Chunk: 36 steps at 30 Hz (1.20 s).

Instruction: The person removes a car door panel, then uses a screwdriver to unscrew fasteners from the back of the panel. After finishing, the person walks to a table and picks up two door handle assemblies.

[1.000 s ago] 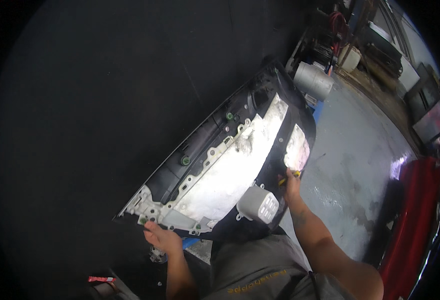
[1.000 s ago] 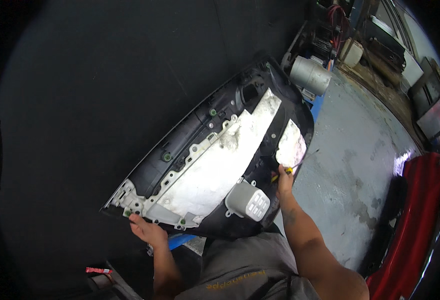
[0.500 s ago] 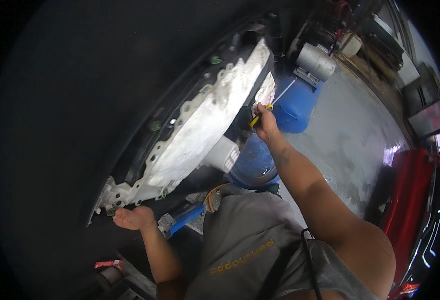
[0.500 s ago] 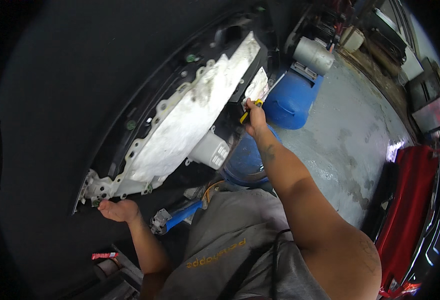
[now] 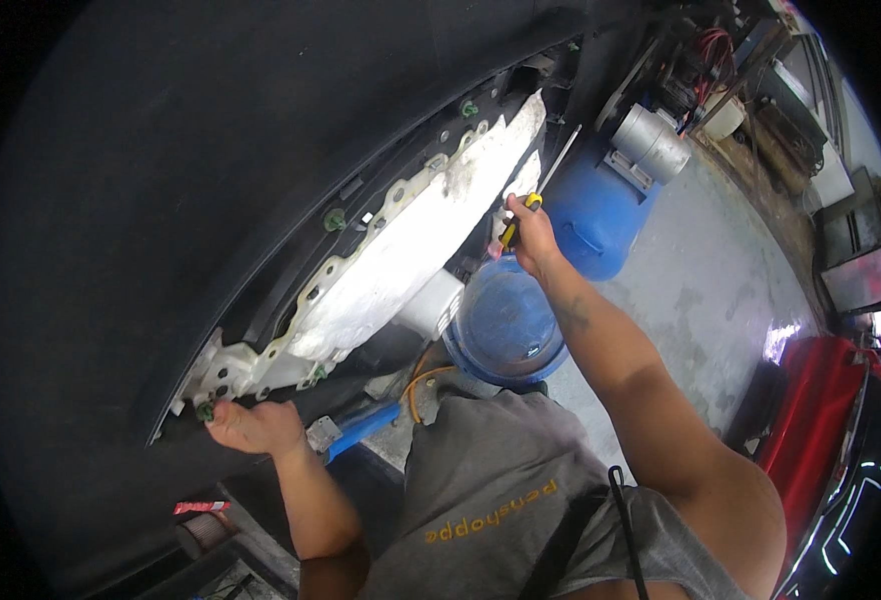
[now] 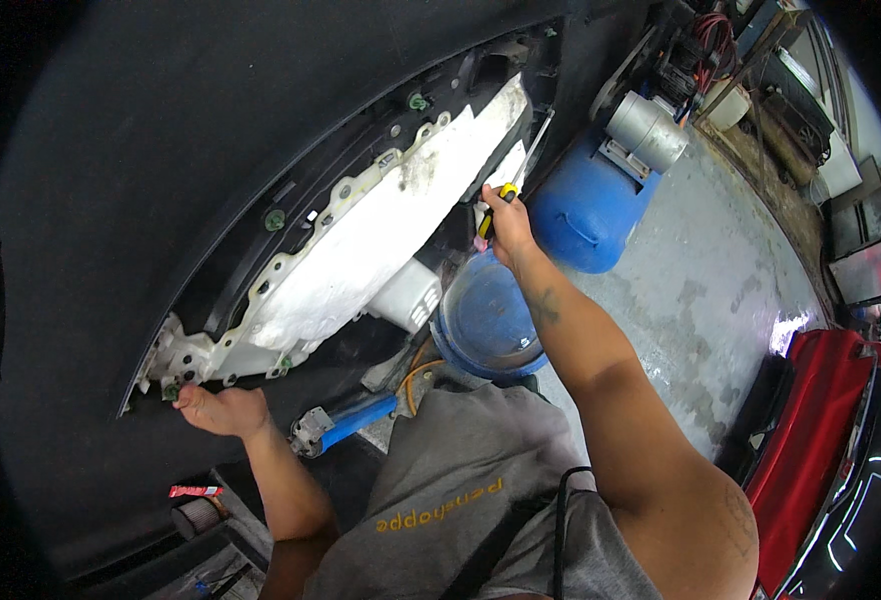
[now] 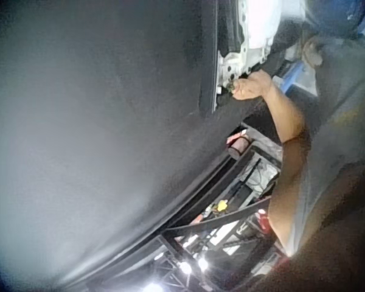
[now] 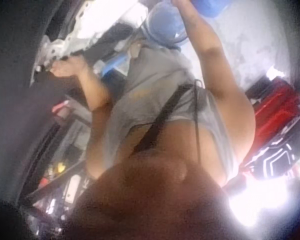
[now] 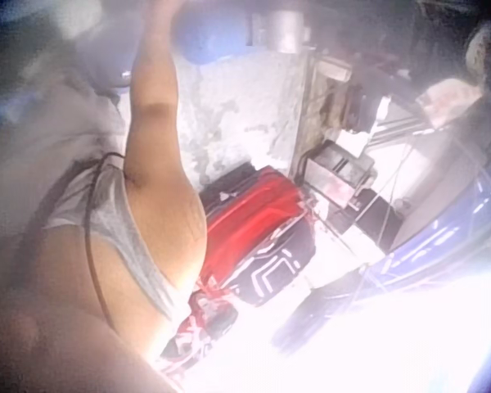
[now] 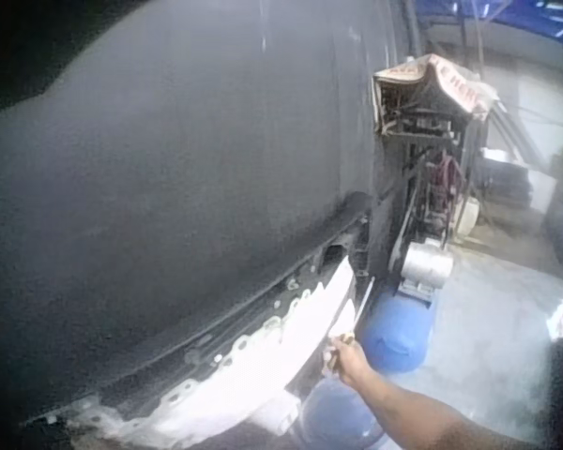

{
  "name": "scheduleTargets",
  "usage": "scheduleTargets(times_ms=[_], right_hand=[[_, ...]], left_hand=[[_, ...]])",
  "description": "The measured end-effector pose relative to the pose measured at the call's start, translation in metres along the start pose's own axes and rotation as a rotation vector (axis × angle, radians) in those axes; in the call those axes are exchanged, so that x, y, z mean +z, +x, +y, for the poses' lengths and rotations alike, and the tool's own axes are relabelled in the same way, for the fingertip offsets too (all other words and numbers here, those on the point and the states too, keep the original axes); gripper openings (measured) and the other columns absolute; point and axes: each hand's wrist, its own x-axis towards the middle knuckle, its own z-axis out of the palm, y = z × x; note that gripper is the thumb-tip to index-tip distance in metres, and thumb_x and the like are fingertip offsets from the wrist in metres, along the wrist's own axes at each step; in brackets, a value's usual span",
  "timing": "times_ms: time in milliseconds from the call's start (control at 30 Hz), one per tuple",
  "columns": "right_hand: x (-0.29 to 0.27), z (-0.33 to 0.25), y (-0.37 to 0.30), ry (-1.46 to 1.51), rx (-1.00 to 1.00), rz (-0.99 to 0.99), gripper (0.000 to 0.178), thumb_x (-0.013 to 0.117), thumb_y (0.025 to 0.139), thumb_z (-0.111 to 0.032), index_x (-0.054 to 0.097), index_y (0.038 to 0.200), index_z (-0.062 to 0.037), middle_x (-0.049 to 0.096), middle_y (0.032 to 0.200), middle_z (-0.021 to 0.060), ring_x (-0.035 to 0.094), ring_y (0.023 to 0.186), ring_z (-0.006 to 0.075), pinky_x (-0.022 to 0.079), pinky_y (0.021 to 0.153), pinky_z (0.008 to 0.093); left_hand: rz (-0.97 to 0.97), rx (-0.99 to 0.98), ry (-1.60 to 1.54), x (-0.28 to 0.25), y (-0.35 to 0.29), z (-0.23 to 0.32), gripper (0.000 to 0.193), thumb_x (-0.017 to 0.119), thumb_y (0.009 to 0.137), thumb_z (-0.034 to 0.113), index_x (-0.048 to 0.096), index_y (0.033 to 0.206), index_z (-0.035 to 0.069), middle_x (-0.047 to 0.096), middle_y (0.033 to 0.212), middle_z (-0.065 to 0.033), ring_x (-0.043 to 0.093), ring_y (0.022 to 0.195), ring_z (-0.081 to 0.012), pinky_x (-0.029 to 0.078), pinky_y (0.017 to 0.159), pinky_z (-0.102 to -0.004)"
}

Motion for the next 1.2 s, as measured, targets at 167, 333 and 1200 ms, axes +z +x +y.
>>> scheduleTargets(times_ms=[167, 333, 1200], right_hand=[[0.029, -0.014, 0.003, 0.07, -0.071, -0.06, 0.013, 0.064, 0.1, -0.024, 0.061, 0.098, -0.012, 0.064, 0.094, 0.0011, 0.06, 0.091, 0.0152, 0.048, 0.083, 0.0336], [0.055, -0.02, 0.023, 0.408, -0.081, -0.071, 0.015, 0.055, 0.103, -0.018, 0.06, 0.112, -0.0063, 0.066, 0.113, 0.0076, 0.063, 0.106, 0.0209, 0.049, 0.099, 0.0404], [0.027, -0.045, 0.02, 0.215, 0.017, -0.127, 0.013, 0.065, 0.097, -0.013, 0.056, 0.088, -0.0122, 0.056, 0.088, 0.0012, 0.059, 0.084, 0.0152, 0.049, 0.08, 0.0338]], left_hand=[[-0.073, -0.142, -0.58, -0.005, 0.004, 0.018, 0.052, 0.056, 0.102, 0.043, 0.056, 0.115, -0.007, 0.063, 0.113, -0.0192, 0.063, 0.101, -0.028, 0.051, 0.09, -0.0442], [-0.221, -0.042, -0.692, -0.01, -0.006, 0.022, 0.07, 0.049, 0.103, 0.05, 0.046, 0.14, -0.01, 0.053, 0.141, -0.0235, 0.059, 0.123, -0.0318, 0.051, 0.106, -0.0474], [0.199, -0.198, 0.194, 0.042, -0.029, -0.083, 0.074, 0.026, 0.11, 0.05, 0.053, 0.075, -0.009, 0.059, 0.076, -0.0121, 0.048, 0.074, -0.0226, 0.042, 0.072, -0.0412]])
